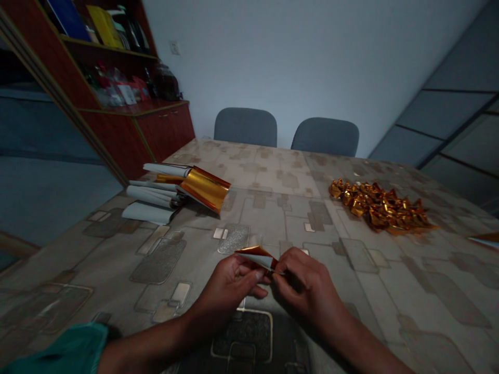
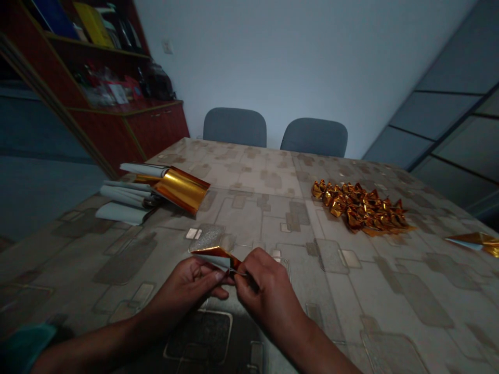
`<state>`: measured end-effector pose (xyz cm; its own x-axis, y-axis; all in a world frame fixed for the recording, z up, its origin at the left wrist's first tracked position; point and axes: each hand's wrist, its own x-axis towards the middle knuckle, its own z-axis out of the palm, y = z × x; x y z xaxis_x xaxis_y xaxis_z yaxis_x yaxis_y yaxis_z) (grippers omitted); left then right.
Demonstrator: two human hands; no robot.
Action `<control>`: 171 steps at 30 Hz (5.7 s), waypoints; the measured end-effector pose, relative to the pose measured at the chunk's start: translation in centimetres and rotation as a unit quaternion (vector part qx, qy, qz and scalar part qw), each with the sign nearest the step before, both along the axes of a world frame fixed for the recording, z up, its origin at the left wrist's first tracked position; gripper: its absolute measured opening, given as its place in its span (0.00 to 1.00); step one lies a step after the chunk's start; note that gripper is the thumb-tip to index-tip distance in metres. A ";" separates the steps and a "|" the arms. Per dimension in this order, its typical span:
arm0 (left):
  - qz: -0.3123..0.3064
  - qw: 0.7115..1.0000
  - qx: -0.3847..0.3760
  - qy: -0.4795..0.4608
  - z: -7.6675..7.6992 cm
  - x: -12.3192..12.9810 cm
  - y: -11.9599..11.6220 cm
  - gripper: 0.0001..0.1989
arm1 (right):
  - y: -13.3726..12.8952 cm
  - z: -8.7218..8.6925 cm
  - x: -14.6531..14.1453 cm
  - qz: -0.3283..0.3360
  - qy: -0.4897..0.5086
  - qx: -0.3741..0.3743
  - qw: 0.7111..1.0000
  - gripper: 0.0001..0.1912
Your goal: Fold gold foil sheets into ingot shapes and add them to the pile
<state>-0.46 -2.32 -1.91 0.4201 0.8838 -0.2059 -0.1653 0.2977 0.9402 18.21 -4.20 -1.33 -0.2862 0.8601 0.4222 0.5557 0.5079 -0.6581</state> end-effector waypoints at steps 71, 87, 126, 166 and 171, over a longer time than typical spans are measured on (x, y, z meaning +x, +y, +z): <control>-0.054 0.995 -0.088 -0.020 0.2 -0.3 0.5 0.22 | 0.1 1.9 0.6 0.048 0.090 -0.151 0.983 0.11; -0.019 0.999 -0.038 -0.011 0.2 -0.2 0.6 0.21 | -0.1 1.5 0.0 0.021 0.185 -0.200 0.962 0.05; 0.020 0.999 -0.029 -0.039 0.2 0.0 0.5 0.18 | -0.1 0.6 -0.1 -0.018 0.213 -0.255 0.943 0.09; -0.001 1.000 -0.004 -0.019 0.0 -0.4 0.9 0.19 | 0.1 0.9 0.8 0.010 0.206 -0.207 0.956 0.12; -0.083 0.992 -0.051 -0.086 -0.1 -0.5 0.8 0.24 | 0.4 0.8 1.9 -0.005 0.009 0.035 0.999 0.20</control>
<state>-0.98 -1.55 -1.98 0.5943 0.7781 -0.2034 -0.2622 0.4266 0.8656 20.10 -3.76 -0.53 -0.2700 0.8313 0.4858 0.5490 0.5474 -0.6316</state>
